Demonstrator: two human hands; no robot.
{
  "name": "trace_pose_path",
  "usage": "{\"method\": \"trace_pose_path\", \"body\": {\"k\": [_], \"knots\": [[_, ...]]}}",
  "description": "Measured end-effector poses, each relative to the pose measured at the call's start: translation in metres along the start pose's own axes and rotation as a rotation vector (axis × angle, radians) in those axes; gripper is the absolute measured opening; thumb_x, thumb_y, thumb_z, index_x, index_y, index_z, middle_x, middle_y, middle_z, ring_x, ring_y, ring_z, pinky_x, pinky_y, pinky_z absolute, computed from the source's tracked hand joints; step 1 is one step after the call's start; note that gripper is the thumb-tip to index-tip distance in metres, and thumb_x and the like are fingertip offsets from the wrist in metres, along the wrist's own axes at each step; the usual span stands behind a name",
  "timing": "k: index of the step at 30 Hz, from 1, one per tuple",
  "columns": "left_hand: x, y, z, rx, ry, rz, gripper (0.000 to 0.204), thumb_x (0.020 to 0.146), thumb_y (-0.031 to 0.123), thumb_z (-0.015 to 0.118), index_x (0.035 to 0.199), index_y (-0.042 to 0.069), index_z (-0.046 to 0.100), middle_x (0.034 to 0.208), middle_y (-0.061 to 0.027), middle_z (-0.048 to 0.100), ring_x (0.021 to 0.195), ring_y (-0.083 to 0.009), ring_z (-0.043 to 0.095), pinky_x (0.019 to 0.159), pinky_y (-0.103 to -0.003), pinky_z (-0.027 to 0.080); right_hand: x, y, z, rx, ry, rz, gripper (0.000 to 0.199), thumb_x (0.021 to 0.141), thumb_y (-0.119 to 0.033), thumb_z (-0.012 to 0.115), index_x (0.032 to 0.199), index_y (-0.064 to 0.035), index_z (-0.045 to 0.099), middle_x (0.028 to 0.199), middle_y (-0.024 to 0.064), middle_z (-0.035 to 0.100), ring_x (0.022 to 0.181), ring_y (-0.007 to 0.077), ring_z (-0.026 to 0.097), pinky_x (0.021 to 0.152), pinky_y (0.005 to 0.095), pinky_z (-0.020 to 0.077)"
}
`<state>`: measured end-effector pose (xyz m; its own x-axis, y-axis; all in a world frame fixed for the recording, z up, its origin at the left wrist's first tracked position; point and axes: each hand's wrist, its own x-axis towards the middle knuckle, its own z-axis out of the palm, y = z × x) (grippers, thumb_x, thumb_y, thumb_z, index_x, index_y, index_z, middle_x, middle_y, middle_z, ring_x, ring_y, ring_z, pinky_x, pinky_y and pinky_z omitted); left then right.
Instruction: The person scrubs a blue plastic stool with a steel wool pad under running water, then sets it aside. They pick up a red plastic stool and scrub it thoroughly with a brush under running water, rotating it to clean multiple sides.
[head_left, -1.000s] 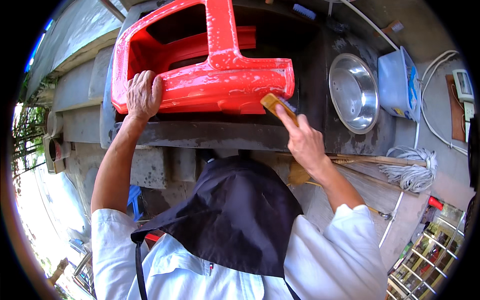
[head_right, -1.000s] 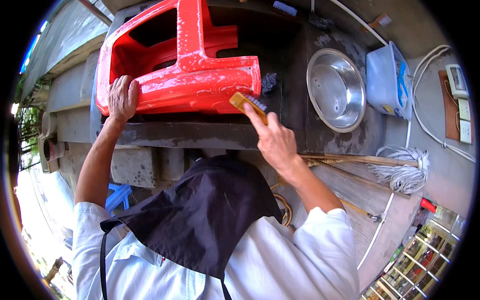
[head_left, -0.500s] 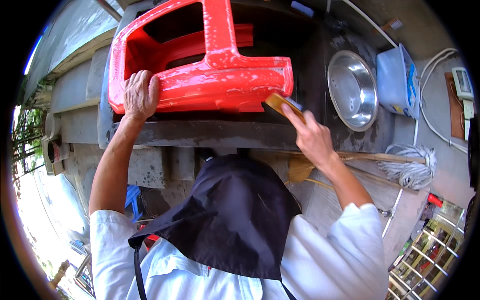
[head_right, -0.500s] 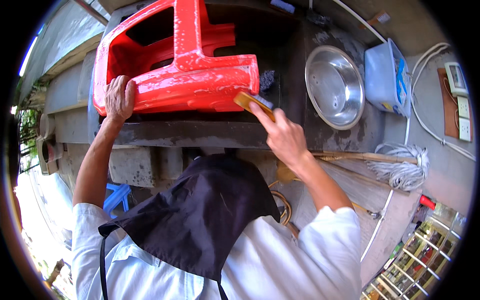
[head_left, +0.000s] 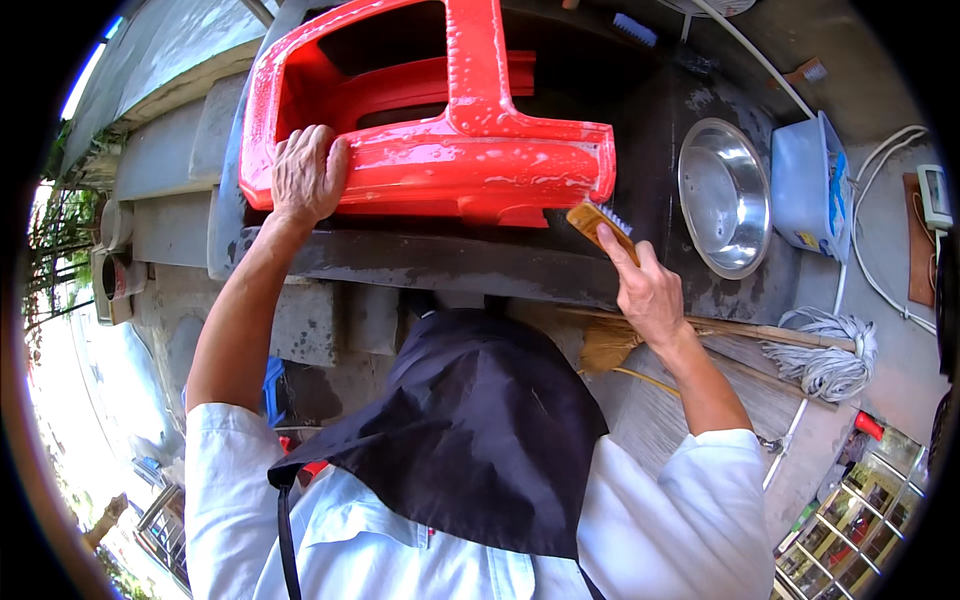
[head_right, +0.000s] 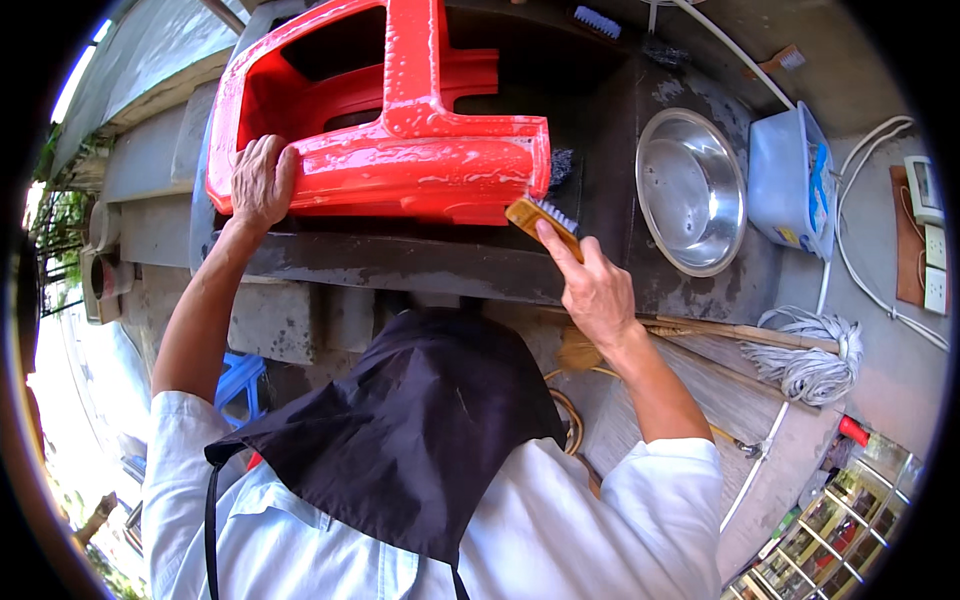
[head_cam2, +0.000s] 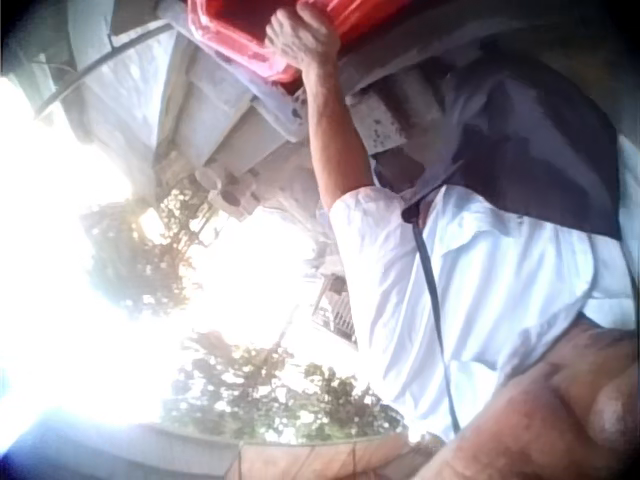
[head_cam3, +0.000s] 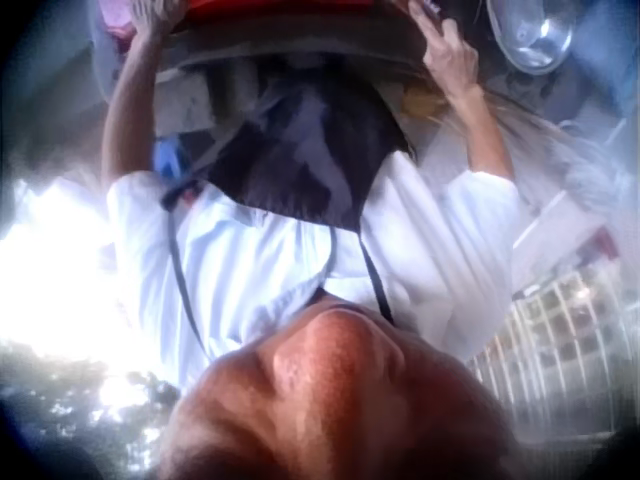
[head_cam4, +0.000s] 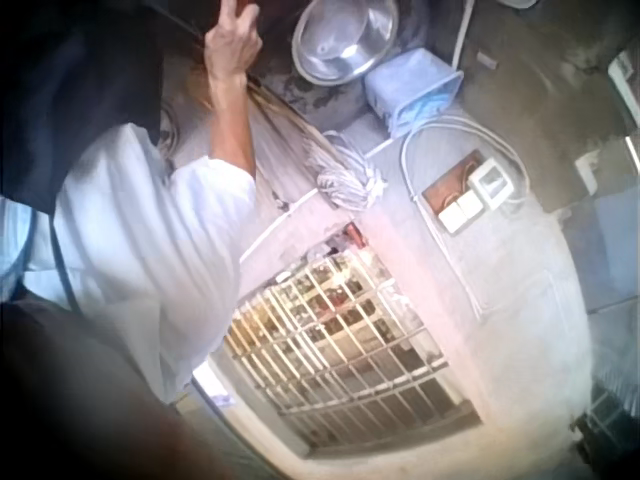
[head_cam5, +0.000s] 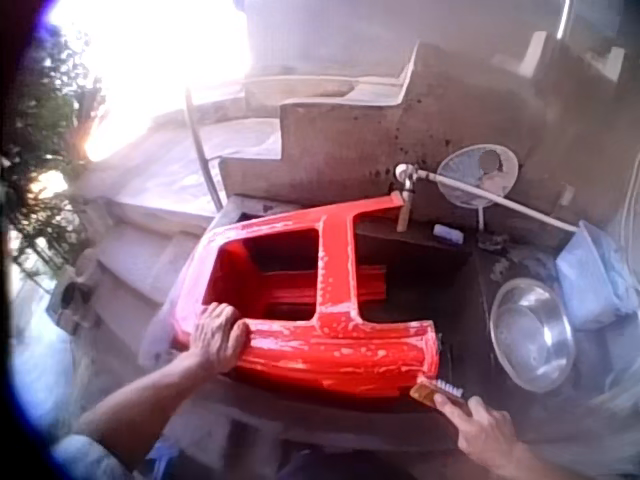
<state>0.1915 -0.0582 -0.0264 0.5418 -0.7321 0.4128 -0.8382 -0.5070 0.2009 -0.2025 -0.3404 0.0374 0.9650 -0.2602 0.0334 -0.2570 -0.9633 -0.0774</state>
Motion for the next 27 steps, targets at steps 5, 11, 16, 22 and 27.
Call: {"method": "trace_pose_path", "body": {"k": [5, 11, 16, 22, 27], "knots": [[0.003, 0.003, 0.001, -0.032, 0.023, 0.003, 0.024, 0.098, 0.029, 0.056, 0.093, 0.006, 0.061, 0.088, -0.0129, 0.062, 0.087, -0.0338, 0.059, 0.082, -0.046, 0.044, 0.057, -0.062, 0.029, 0.112, 0.008, -0.186, 0.078, 0.083, 0.002, 0.057, 0.153, -0.0327, 0.047, 0.086, 0.0126, 0.054, 0.064, 0.0312, 0.068, 0.058, 0.0427, 0.0602], [0.000, 0.003, -0.004, -0.007, 0.016, -0.016, 0.022, 0.097, 0.028, 0.056, 0.093, 0.006, 0.062, 0.088, -0.0128, 0.063, 0.088, -0.0329, 0.060, 0.082, -0.045, 0.044, 0.074, -0.068, 0.036, 0.058, 0.027, -0.250, 0.075, 0.084, -0.001, 0.058, 0.152, -0.0335, 0.049, 0.086, 0.0114, 0.055, 0.064, 0.0266, 0.068, 0.057, 0.0395, 0.0599], [-0.002, 0.002, 0.001, -0.002, 0.020, -0.006, 0.026, 0.098, 0.030, 0.056, 0.097, 0.005, 0.063, 0.092, -0.0133, 0.064, 0.091, -0.0329, 0.061, 0.084, -0.046, 0.045, 0.025, 0.002, 0.000, -0.073, 0.020, -0.069, 0.079, 0.083, 0.001, 0.059, 0.152, -0.0350, 0.047, 0.085, 0.0108, 0.053, 0.068, 0.0300, 0.068, 0.058, 0.0422, 0.0595], [-0.008, -0.032, -0.007, -0.392, 0.242, -0.136, 0.027, 0.097, 0.025, 0.062, 0.118, 0.008, 0.067, 0.125, -0.0136, 0.067, 0.120, -0.0310, 0.061, 0.108, -0.042, 0.040, 0.073, -0.071, 0.018, 0.014, 0.007, -0.247, 0.085, 0.078, 0.005, 0.061, 0.153, -0.0329, 0.047, 0.088, 0.0137, 0.052, 0.071, 0.0339, 0.069, 0.064, 0.0444, 0.0612], [-0.068, -0.101, -0.005, -0.532, 0.220, -0.732, 0.043, 0.104, 0.031, 0.058, 0.143, 0.011, 0.059, 0.142, -0.0137, 0.059, 0.127, -0.0236, 0.057, 0.109, -0.034, 0.043, 0.112, -0.123, 0.021, -0.001, -0.023, -0.331, 0.088, 0.077, 0.004, 0.062, 0.155, -0.0328, 0.044, 0.087, 0.0143, 0.052, 0.070, 0.0337, 0.069, 0.061, 0.0454, 0.0611]]}}
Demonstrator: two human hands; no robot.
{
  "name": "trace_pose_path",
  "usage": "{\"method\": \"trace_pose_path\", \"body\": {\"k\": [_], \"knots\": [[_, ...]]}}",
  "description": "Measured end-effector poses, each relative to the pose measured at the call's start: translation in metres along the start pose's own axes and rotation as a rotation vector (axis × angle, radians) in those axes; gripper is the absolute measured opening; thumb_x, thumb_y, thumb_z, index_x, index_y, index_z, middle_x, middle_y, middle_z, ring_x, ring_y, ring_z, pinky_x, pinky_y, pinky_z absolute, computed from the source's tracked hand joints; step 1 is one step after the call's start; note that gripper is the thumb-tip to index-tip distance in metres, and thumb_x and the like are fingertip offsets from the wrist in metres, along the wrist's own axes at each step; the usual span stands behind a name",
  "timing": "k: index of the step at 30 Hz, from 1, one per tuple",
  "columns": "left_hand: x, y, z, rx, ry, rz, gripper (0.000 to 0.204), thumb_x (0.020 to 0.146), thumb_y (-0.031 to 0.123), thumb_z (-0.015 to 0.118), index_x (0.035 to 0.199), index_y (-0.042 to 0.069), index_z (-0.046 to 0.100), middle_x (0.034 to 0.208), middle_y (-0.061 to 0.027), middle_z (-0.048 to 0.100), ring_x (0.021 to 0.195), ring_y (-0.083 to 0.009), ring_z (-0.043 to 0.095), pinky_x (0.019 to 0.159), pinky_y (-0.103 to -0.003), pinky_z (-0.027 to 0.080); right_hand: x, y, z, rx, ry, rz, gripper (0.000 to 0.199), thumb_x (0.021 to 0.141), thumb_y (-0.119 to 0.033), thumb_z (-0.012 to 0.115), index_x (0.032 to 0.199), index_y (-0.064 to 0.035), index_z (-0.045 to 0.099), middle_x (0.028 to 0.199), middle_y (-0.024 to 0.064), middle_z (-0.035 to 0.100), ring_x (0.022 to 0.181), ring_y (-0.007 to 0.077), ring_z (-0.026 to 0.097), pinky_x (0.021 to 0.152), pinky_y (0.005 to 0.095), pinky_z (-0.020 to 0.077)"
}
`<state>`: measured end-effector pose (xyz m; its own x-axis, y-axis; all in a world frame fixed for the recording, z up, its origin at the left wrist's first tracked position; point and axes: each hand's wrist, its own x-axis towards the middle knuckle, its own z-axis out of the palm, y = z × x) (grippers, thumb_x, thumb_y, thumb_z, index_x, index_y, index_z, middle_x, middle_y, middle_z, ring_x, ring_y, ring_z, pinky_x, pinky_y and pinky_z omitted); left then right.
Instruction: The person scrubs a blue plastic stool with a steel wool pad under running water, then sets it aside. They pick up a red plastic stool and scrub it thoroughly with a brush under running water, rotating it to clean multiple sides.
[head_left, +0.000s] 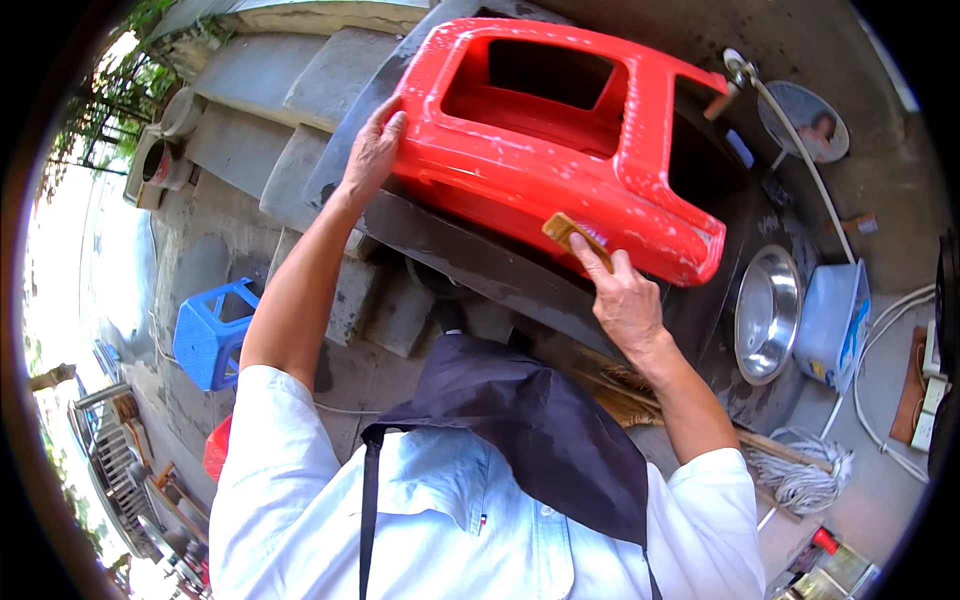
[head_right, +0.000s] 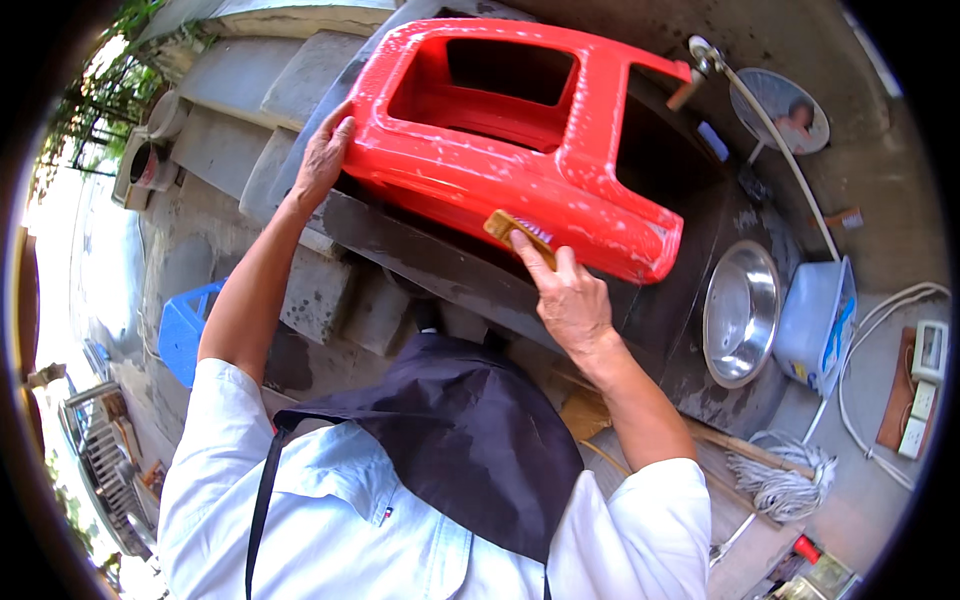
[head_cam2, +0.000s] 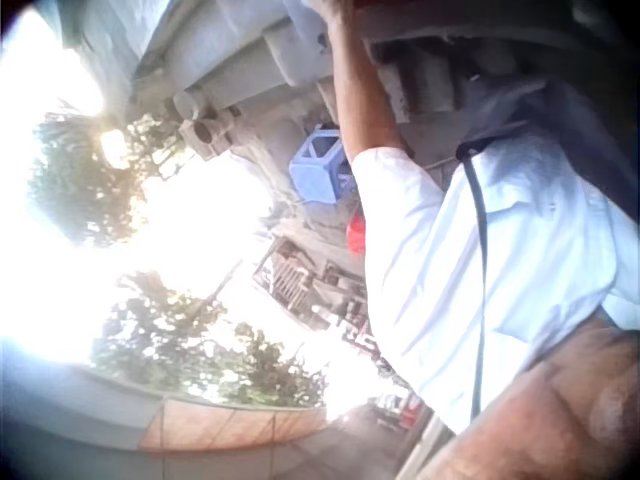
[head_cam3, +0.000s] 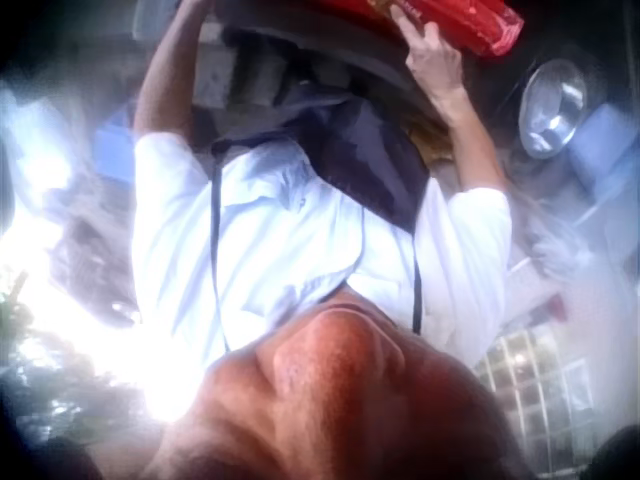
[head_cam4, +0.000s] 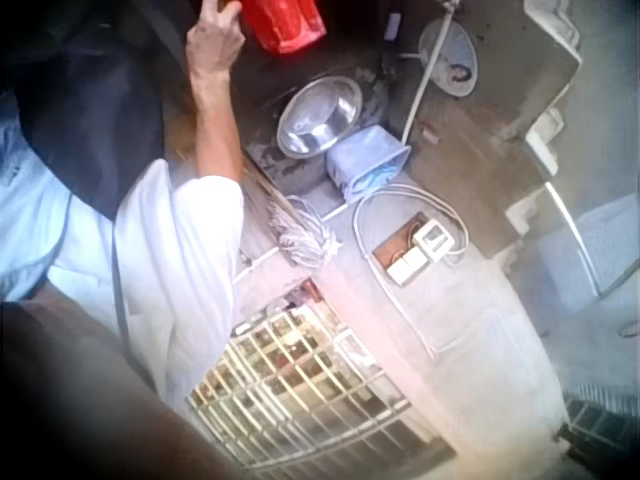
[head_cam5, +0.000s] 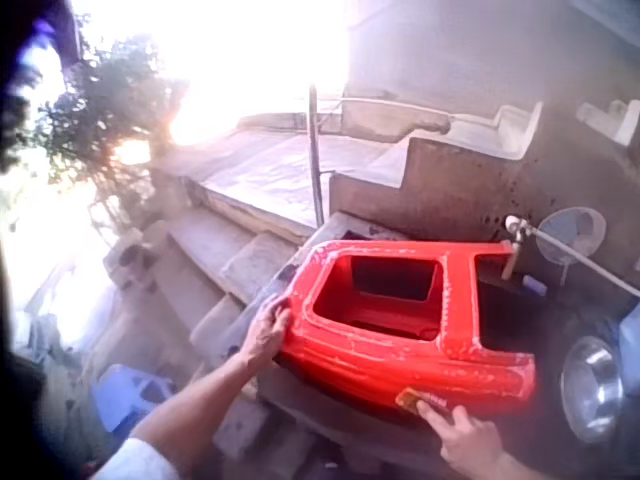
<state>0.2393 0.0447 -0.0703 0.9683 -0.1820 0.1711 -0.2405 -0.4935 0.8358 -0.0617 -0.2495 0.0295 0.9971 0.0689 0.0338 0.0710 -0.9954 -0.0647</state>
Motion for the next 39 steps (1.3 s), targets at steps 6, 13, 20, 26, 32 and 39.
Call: {"method": "trace_pose_path", "body": {"k": [6, 13, 20, 26, 32, 39], "knots": [[-0.011, -0.002, -0.001, -0.605, -0.128, -0.200, 0.050, 0.108, 0.029, 0.054, 0.151, 0.005, 0.048, 0.138, -0.0066, 0.061, 0.126, -0.0140, 0.053, 0.111, -0.028, 0.039, 0.084, -0.079, 0.028, -0.002, -0.094, -0.097, 0.077, 0.085, -0.002, 0.057, 0.155, -0.0298, 0.043, 0.086, 0.0146, 0.054, 0.064, 0.0318, 0.070, 0.061, 0.0467, 0.0617], [-0.021, -0.029, -0.006, -1.126, -0.304, -0.443, 0.053, 0.110, 0.041, 0.042, 0.148, 0.004, 0.050, 0.146, -0.0064, 0.057, 0.134, -0.0153, 0.050, 0.117, -0.033, 0.032, 0.168, -0.138, 0.047, 0.065, -0.120, -0.190, 0.078, 0.086, -0.001, 0.055, 0.158, -0.0249, 0.037, 0.096, 0.0201, 0.058, 0.071, 0.0369, 0.071, 0.066, 0.0493, 0.0603], [-0.031, -0.008, 0.003, -0.810, -0.178, -0.213, 0.049, 0.107, 0.034, 0.054, 0.146, 0.004, 0.049, 0.137, -0.0053, 0.060, 0.126, -0.0154, 0.053, 0.112, -0.032, 0.038, 0.057, -0.015, -0.028, 0.098, 0.064, 0.100, 0.063, 0.097, -0.014, 0.055, 0.158, -0.0136, 0.038, 0.083, 0.0228, 0.063, 0.066, 0.0392, 0.066, 0.063, 0.0506, 0.0567], [-0.025, -0.012, 0.015, -0.713, -0.138, -0.117, 0.059, 0.106, 0.042, 0.053, 0.149, 0.002, 0.047, 0.139, -0.0093, 0.060, 0.129, -0.0171, 0.052, 0.112, -0.033, 0.038, 0.067, -0.010, -0.048, 0.047, -0.105, 0.228, 0.065, 0.100, -0.024, 0.057, 0.160, -0.0178, 0.033, 0.082, 0.0236, 0.064, 0.077, 0.0438, 0.068, 0.071, 0.0560, 0.0541], [-0.039, -0.026, 0.012, -0.664, -0.139, -0.225, 0.057, 0.106, 0.048, 0.053, 0.138, 0.000, 0.055, 0.128, -0.0059, 0.062, 0.119, -0.0145, 0.055, 0.107, -0.031, 0.041, 0.051, -0.012, -0.064, 0.443, 0.688, 0.335, 0.057, 0.102, -0.022, 0.059, 0.152, -0.0026, 0.040, 0.102, 0.0187, 0.069, 0.093, 0.0300, 0.070, 0.084, 0.0445, 0.0546], [-0.036, -0.026, 0.021, -0.802, -0.101, -0.308, 0.061, 0.105, 0.050, 0.052, 0.144, 0.002, 0.049, 0.140, -0.0068, 0.057, 0.130, -0.0170, 0.049, 0.114, -0.034, 0.035, -0.060, 0.099, 0.022, 1.138, 0.900, 0.777, 0.040, 0.109, -0.029, 0.050, 0.131, 0.0039, 0.056, 0.124, 0.0135, 0.063, 0.111, 0.0174, 0.062, 0.101, 0.0340, 0.0480]]}}
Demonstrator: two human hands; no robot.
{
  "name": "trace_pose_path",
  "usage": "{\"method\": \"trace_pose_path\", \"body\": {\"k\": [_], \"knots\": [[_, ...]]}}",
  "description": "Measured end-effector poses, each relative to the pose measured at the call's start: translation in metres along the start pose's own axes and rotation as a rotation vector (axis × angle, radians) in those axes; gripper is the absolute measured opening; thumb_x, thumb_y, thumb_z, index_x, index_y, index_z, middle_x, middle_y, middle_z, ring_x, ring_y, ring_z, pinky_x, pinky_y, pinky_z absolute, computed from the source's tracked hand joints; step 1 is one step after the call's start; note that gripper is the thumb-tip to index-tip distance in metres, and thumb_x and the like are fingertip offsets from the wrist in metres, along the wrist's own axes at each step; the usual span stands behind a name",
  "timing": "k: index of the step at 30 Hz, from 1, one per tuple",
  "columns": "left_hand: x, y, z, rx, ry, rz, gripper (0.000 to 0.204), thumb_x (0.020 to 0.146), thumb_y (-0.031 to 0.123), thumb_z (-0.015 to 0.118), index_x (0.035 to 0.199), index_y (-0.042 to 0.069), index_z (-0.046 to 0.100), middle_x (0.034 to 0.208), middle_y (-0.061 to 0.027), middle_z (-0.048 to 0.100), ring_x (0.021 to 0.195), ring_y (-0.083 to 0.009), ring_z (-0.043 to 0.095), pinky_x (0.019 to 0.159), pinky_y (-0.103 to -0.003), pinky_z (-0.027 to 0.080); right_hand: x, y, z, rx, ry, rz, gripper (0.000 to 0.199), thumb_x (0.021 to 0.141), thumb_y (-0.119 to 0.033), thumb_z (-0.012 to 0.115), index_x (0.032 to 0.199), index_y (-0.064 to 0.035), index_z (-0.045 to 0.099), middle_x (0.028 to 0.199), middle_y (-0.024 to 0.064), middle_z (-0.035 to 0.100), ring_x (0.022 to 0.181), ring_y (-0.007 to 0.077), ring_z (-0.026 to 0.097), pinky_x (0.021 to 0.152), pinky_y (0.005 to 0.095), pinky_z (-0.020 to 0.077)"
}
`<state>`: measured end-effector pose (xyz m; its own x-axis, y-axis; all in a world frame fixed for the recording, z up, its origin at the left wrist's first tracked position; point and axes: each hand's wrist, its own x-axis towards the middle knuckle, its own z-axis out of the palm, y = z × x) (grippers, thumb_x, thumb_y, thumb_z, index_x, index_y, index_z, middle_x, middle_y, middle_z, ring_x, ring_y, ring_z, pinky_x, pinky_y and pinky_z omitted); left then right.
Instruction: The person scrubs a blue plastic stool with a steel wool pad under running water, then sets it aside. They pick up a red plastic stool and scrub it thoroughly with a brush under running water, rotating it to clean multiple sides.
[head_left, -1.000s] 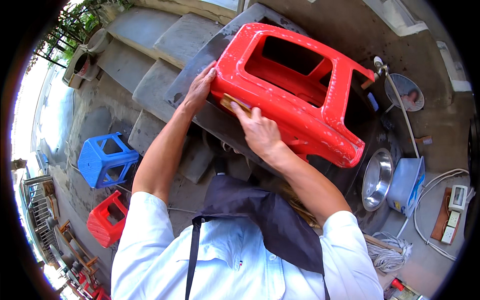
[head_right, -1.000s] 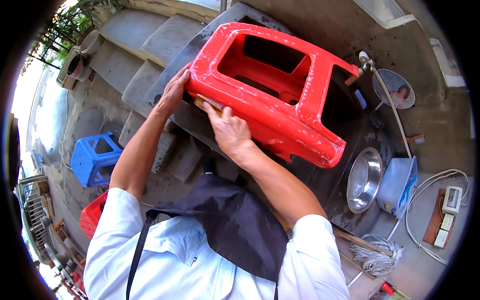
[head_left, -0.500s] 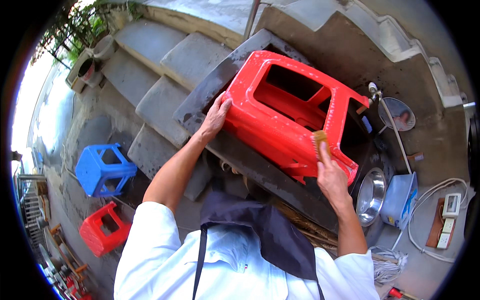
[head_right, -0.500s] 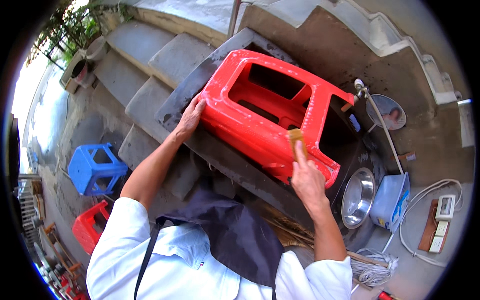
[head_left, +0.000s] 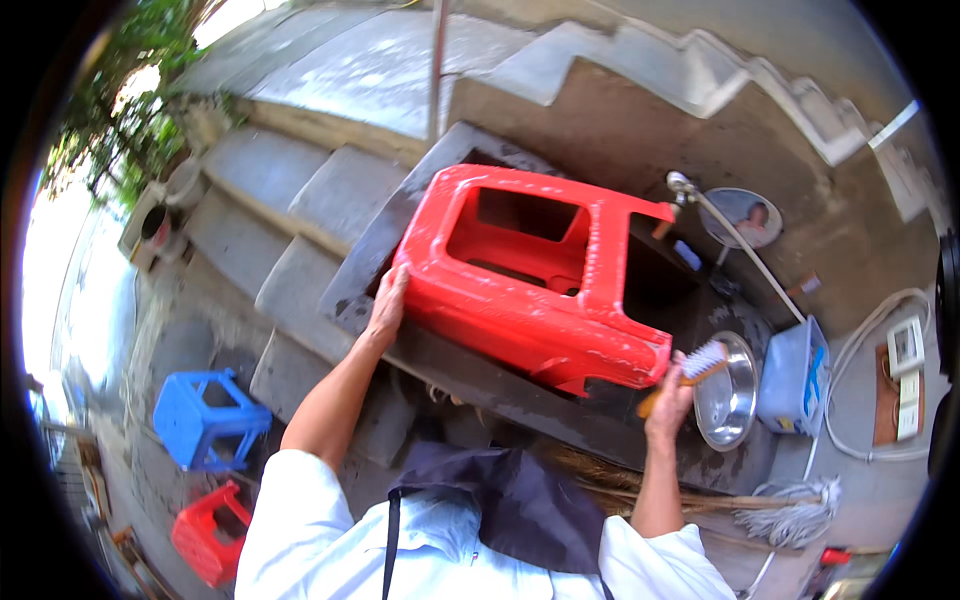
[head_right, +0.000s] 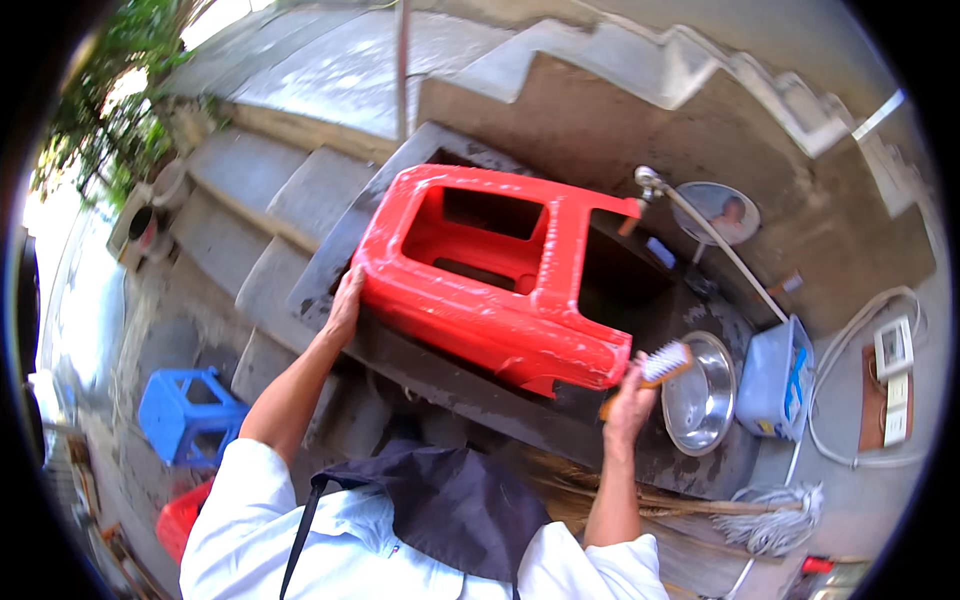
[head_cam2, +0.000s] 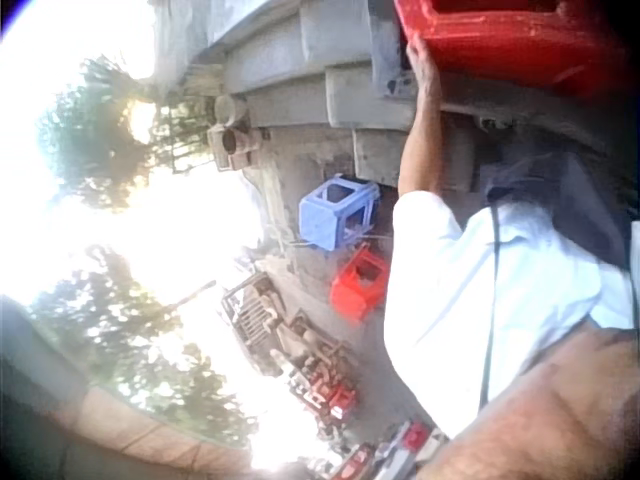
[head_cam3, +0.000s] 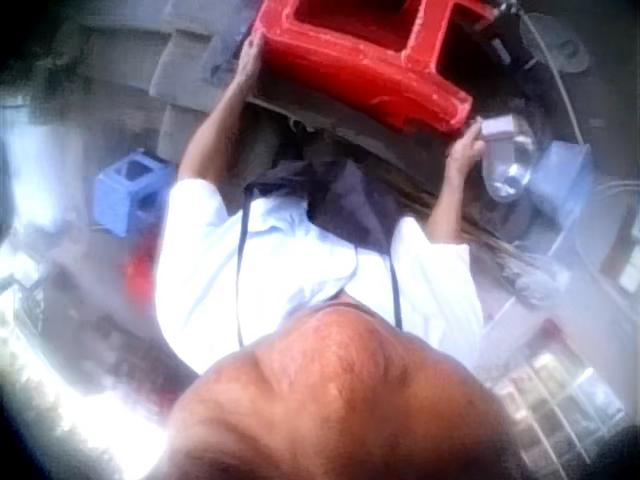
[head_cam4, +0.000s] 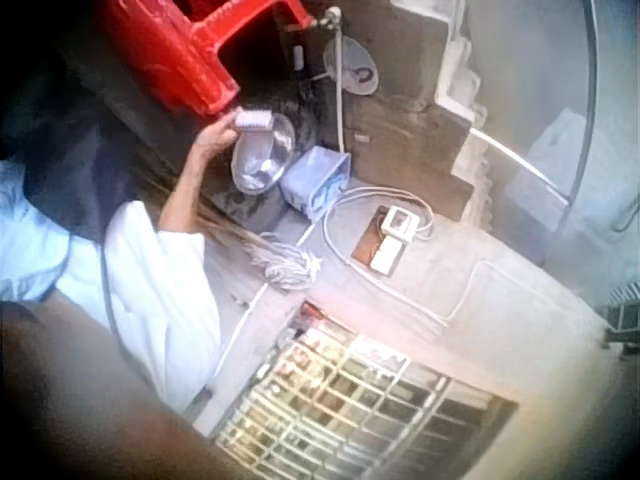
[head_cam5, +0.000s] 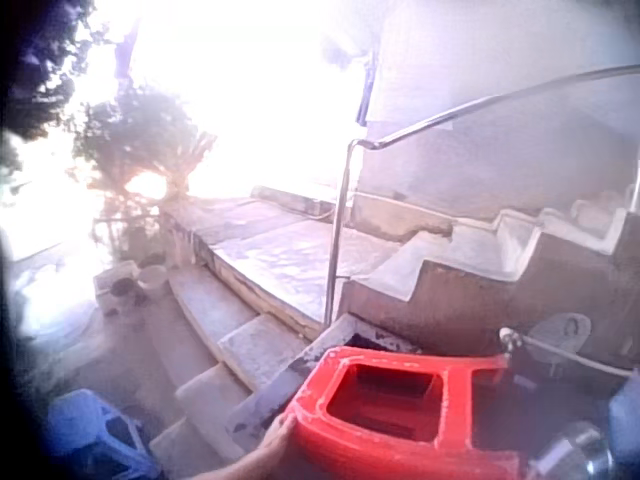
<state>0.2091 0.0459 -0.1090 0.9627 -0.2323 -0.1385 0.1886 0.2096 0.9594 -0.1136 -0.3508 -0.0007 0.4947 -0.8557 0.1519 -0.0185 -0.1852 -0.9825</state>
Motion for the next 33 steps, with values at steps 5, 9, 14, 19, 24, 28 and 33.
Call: {"method": "trace_pose_path", "body": {"k": [5, 9, 14, 19, 24, 28, 33], "knots": [[0.003, 0.011, 0.005, -0.062, 0.025, -0.059, 0.063, 0.103, 0.050, 0.055, 0.143, 0.002, 0.051, 0.140, -0.0082, 0.059, 0.130, -0.0187, 0.051, 0.115, -0.036, 0.035, -0.010, -0.012, 0.023, 0.240, -0.087, 0.055, 0.034, 0.109, -0.023, 0.049, 0.130, 0.0017, 0.058, 0.122, 0.0078, 0.064, 0.111, 0.0158, 0.060, 0.101, 0.0344, 0.0452], [0.005, 0.034, 0.019, -0.036, 0.063, -0.066, 0.060, 0.104, 0.051, 0.053, 0.140, 0.002, 0.054, 0.136, -0.0103, 0.061, 0.123, -0.0201, 0.056, 0.109, -0.038, 0.041, -0.005, -0.035, 0.032, 0.141, -0.092, -0.028, 0.031, 0.107, -0.026, 0.055, 0.121, 0.0010, 0.059, 0.111, 0.0046, 0.064, 0.100, 0.0127, 0.059, 0.090, 0.0324, 0.0470], [0.044, 0.088, 0.024, -0.186, -0.008, -0.029, 0.062, 0.102, 0.051, 0.057, 0.135, 0.000, 0.057, 0.133, -0.0123, 0.062, 0.117, -0.0203, 0.060, 0.102, -0.039, 0.048, 0.066, -0.093, 0.079, 0.229, -0.055, -0.145, 0.036, 0.104, -0.027, 0.063, 0.128, 0.0006, 0.063, 0.092, -0.0030, 0.060, 0.075, 0.0063, 0.052, 0.068, 0.0254, 0.0457], [0.062, 0.144, 0.054, 0.059, -0.006, 0.045, 0.057, 0.101, 0.048, 0.060, 0.135, 0.002, 0.060, 0.124, -0.0083, 0.067, 0.118, -0.0168, 0.059, 0.105, -0.035, 0.045, 0.177, -0.132, 0.085, 0.352, -0.270, 0.272, 0.019, 0.104, -0.020, 0.058, 0.104, -0.0016, 0.060, 0.086, 0.0091, 0.067, 0.071, 0.0210, 0.068, 0.063, 0.0403, 0.0591], [0.065, 0.140, 0.069, 0.261, -0.094, 0.256, 0.072, 0.089, 0.042, 0.077, 0.140, -0.002, 0.051, 0.126, -0.0157, 0.063, 0.119, -0.0259, 0.060, 0.103, -0.039, 0.047, 0.227, -0.168, 0.102, 0.349, -0.362, 0.524, 0.018, 0.104, -0.012, 0.052, 0.113, 0.0036, 0.052, 0.094, 0.0201, 0.068, 0.081, 0.0340, 0.073, 0.075, 0.0529, 0.0637], [0.028, 0.081, 0.073, 0.967, 0.111, 0.598, 0.114, 0.070, 0.046, 0.089, 0.155, 0.003, 0.027, 0.152, -0.0254, 0.040, 0.139, -0.0396, 0.043, 0.114, -0.050, 0.038, 0.239, -0.136, 0.094, 0.248, -0.323, 0.492, 0.015, 0.102, -0.009, 0.056, 0.110, 0.0038, 0.054, 0.095, 0.0191, 0.068, 0.085, 0.0316, 0.073, 0.078, 0.0501, 0.0638], [0.025, 0.029, 0.055, 0.993, 0.272, 0.002, 0.105, 0.074, 0.043, 0.075, 0.159, 0.011, 0.022, 0.142, -0.0273, 0.044, 0.132, -0.0463, 0.045, 0.111, -0.054, 0.038, 0.221, -0.106, 0.067, 0.351, -0.169, 0.430, 0.027, 0.105, -0.031, 0.057, 0.105, -0.0044, 0.058, 0.089, 0.0080, 0.064, 0.079, 0.0230, 0.069, 0.062, 0.0431, 0.0607]]}}
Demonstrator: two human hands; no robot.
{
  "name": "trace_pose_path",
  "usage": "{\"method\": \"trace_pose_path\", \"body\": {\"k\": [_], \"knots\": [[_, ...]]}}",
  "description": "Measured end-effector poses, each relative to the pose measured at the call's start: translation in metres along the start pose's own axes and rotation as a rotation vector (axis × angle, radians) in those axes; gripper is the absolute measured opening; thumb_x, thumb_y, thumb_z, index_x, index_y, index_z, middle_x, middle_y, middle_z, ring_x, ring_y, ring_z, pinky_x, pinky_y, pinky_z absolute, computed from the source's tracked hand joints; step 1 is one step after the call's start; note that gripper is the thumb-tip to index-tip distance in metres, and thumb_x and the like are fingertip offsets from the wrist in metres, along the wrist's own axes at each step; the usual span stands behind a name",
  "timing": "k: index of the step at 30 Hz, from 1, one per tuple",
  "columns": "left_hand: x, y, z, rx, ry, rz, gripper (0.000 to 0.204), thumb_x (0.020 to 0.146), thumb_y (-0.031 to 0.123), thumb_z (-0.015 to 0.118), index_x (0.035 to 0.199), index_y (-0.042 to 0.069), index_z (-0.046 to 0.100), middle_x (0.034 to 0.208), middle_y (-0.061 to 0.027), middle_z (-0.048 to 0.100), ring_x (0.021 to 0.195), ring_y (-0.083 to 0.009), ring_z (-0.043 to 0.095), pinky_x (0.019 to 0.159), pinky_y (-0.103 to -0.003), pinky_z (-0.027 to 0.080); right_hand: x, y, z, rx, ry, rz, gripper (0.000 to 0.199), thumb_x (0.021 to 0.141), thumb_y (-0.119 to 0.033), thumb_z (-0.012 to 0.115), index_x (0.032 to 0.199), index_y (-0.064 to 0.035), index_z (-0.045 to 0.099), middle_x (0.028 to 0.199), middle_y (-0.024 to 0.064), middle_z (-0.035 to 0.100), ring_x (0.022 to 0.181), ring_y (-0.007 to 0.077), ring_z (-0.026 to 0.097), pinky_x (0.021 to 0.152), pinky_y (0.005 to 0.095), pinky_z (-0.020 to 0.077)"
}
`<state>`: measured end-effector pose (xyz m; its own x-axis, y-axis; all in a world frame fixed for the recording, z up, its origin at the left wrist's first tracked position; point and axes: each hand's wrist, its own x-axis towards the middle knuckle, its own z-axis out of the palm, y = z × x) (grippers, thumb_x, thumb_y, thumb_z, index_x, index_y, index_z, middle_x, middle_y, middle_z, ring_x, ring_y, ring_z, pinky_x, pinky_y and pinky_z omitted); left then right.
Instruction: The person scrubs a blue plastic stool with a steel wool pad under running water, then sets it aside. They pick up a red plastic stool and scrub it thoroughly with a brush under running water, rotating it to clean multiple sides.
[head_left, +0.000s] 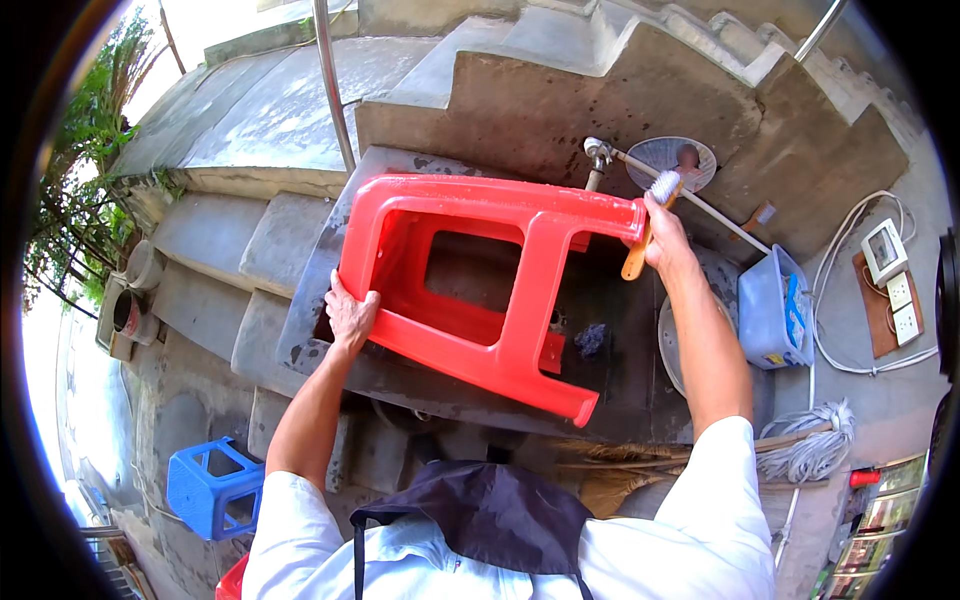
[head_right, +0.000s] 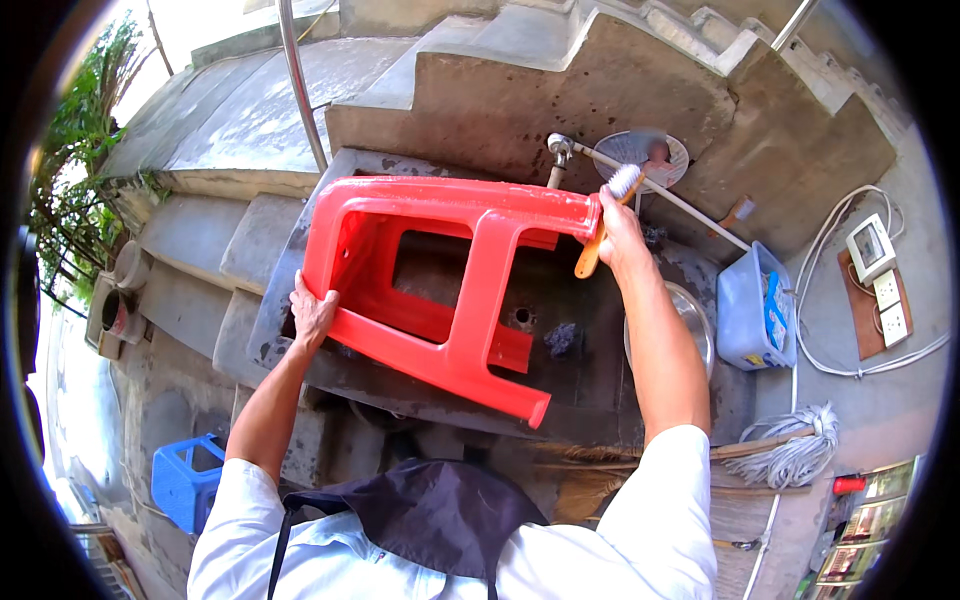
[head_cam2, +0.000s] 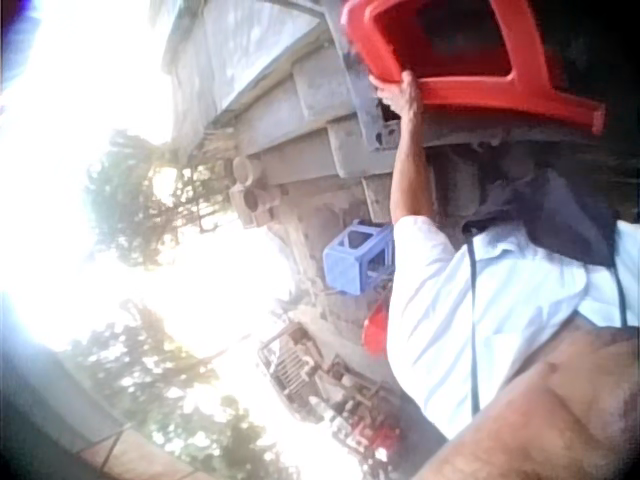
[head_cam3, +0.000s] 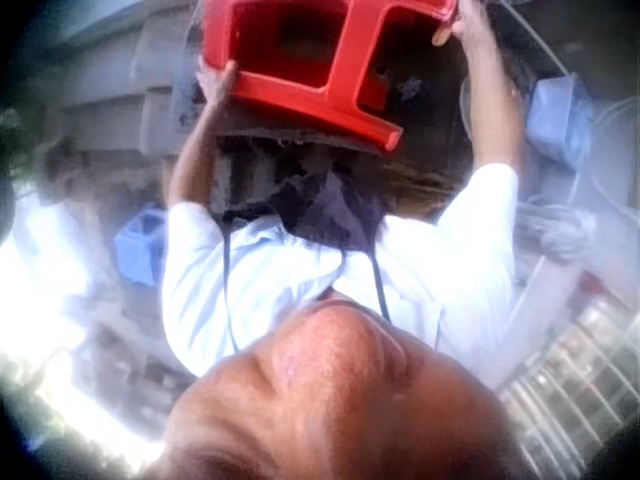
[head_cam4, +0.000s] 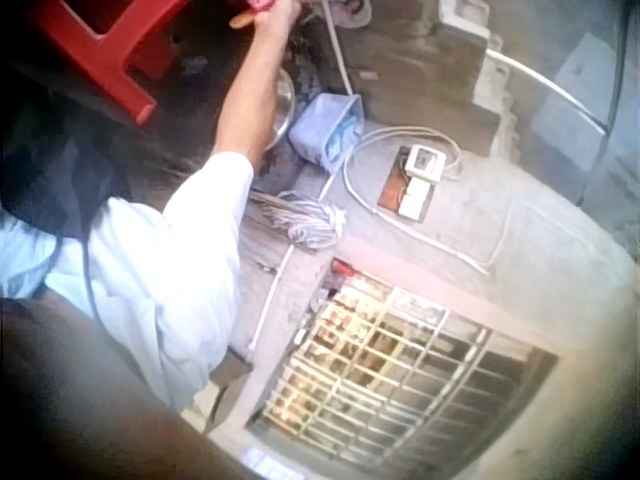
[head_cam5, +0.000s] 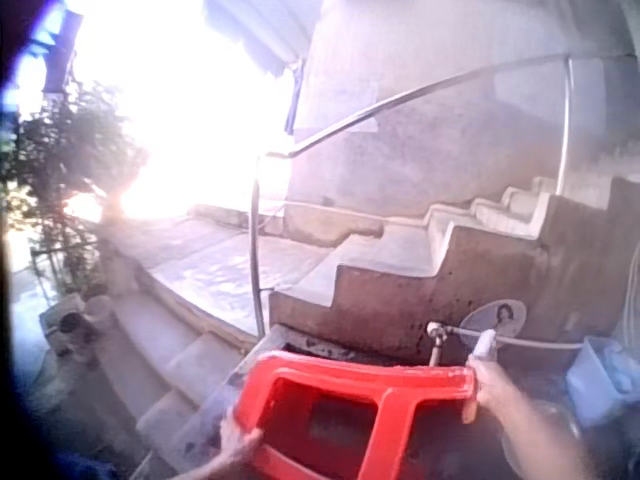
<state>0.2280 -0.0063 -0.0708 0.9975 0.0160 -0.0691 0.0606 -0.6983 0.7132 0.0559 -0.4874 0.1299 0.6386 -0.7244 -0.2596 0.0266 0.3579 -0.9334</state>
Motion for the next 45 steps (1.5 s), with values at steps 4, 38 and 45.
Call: {"method": "trace_pose_path", "body": {"k": [4, 38, 45], "knots": [[0.000, 0.042, -0.009, 0.173, -0.004, 0.020, 0.102, 0.071, 0.043, 0.073, 0.158, 0.015, 0.029, 0.130, -0.0260, 0.049, 0.124, -0.0456, 0.049, 0.105, -0.056, 0.041, -0.044, 0.009, -0.026, -0.696, 0.119, -0.140, 0.042, 0.102, -0.043, 0.056, 0.120, -0.0056, 0.057, 0.091, 0.0113, 0.069, 0.073, 0.0227, 0.070, 0.059, 0.0386, 0.0577], [-0.011, 0.055, -0.013, 0.251, 0.100, 0.140, 0.076, 0.078, 0.044, 0.071, 0.147, 0.018, 0.053, 0.129, -0.0220, 0.057, 0.121, -0.0395, 0.055, 0.102, -0.051, 0.045, -0.054, 0.044, 0.065, -1.980, -0.464, -0.808, 0.048, 0.102, -0.037, 0.051, 0.149, -0.0247, 0.050, 0.098, 0.0246, 0.063, 0.078, 0.0417, 0.070, 0.064, 0.0525, 0.0571], [-0.013, 0.059, -0.011, 0.285, 0.086, 0.129, 0.075, 0.080, 0.047, 0.068, 0.148, 0.018, 0.053, 0.132, -0.0214, 0.055, 0.124, -0.0391, 0.054, 0.104, -0.051, 0.044, -0.159, 0.035, 0.004, -1.738, -0.295, -0.698, 0.045, 0.098, -0.035, 0.063, 0.142, -0.0249, 0.059, 0.091, 0.0181, 0.060, 0.080, 0.0388, 0.068, 0.069, 0.0488, 0.0556]]}}
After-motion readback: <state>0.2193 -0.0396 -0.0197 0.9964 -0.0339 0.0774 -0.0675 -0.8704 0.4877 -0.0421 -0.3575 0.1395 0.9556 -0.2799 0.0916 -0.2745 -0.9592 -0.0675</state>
